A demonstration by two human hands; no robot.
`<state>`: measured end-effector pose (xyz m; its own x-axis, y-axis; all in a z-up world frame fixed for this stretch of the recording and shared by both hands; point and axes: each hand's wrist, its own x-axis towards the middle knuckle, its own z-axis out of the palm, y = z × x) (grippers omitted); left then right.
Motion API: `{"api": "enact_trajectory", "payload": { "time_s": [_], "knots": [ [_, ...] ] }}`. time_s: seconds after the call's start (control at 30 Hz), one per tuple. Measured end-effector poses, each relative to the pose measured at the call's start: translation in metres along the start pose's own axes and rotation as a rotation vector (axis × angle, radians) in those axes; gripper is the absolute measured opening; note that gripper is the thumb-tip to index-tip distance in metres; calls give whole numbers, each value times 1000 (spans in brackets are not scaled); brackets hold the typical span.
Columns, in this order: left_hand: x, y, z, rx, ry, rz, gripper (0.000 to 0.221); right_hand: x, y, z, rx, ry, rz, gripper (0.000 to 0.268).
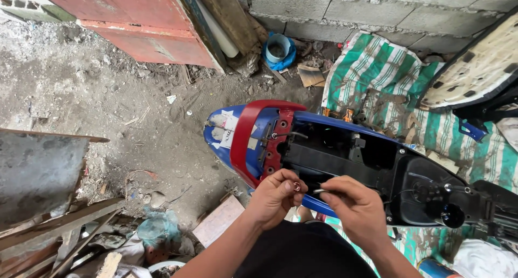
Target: Securing internal electrical components and fitting a rear body panel onto a motorcycle frame.
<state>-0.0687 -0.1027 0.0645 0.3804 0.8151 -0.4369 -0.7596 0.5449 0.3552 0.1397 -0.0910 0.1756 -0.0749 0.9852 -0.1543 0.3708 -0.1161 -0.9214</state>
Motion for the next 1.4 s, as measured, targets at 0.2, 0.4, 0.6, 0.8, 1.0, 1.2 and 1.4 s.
{"api": "enact_trajectory", "payload": {
  "time_s": [0.2, 0.4, 0.6, 0.8, 1.0, 1.2, 1.4],
  "knots": [
    [0, -7, 1, 122, 27, 25, 20, 5, -4, 21, -230, 10, -363, 13],
    [-3, -13, -3, 189, 33, 126, 24, 2, 6, 20, -323, -151, -434, 25],
    [-9, -21, -14, 115, 112, 9, 38, 17, -2, 22, -175, -372, 196, 39],
    [-17, -18, -14, 146, 272, -102, 45, 40, 23, 29, -280, -456, 215, 16],
    [-49, 22, -3, 538, 407, -331, 21, 99, 28, 78, -361, -342, 360, 34],
    [-82, 24, -49, 860, 448, -442, 23, 122, 77, 119, -407, -338, 125, 28],
    [-120, 64, -124, 1733, 265, -495, 41, 121, 75, 120, -377, -341, 220, 26]
  ]
}}
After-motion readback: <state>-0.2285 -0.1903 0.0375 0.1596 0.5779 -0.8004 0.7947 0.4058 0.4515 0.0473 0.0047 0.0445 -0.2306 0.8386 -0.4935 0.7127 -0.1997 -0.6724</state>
